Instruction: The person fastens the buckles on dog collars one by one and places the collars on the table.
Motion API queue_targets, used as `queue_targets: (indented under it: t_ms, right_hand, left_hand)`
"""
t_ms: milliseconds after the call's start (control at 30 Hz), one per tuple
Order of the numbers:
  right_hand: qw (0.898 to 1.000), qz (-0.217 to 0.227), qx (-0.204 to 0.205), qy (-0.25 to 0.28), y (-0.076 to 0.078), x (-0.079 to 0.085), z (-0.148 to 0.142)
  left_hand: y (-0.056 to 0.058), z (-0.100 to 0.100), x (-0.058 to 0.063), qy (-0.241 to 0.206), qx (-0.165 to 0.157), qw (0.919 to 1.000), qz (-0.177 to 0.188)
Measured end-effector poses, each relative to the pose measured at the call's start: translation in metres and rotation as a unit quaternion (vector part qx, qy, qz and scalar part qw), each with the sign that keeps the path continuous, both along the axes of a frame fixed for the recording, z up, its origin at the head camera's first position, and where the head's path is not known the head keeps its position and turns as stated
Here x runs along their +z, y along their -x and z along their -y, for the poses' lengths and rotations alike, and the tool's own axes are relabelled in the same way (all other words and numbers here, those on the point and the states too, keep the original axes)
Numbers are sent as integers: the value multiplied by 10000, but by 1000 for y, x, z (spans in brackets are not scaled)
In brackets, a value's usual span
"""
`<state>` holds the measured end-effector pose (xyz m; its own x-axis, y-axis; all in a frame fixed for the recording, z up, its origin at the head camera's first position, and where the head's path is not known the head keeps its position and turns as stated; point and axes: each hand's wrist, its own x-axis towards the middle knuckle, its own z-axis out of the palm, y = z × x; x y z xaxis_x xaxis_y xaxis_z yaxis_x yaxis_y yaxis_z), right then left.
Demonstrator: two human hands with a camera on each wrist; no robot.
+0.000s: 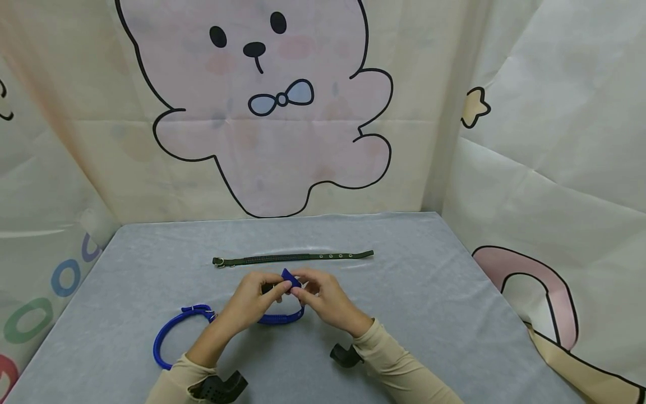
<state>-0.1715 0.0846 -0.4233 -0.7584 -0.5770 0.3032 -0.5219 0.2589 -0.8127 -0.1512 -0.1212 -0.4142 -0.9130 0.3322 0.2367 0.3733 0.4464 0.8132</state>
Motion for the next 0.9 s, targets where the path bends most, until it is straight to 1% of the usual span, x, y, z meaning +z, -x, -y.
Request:
queue_targets:
  t_ms: [133,300,367,433,500,567,633,733,900]
  right_hand:
    - [9997,-83,-201,144,1,-1,-1]
    - [9982,-174,-366,436,1,-2,0]
    - [9972,-258,-441,546,0,-2,0]
    - [9957,-365,-507,681,0,-2,0]
    - [9941,-482,-560,794,1,-1,0]
    - [9930,-542,-530,910,2,-2,0]
    - [9923,-591,-469,979,4,-4,1]
    - [9925,-556,-438,999,4,-6,2]
    - [9925,-317,-664,979,4,-5,2]
  left_hand:
    - [0,-1,-1,-60,111,9999,-42]
    - [-1,-3,-2,-140,410,9990,-105]
    - [-1,-4,-3,-59,486,9987,-138]
    - [-1,-5,-3,119,528,9984,-158]
    - [0,-5,-4,276,551,9980,-106]
    - [0,-5,-5,393,558,9977,-58]
    - [1,-5,-6,408,552,9976,-7]
    - [3,-3,-7,251,539,9981,129]
    - [7,1,-9,-392,447,9974,406]
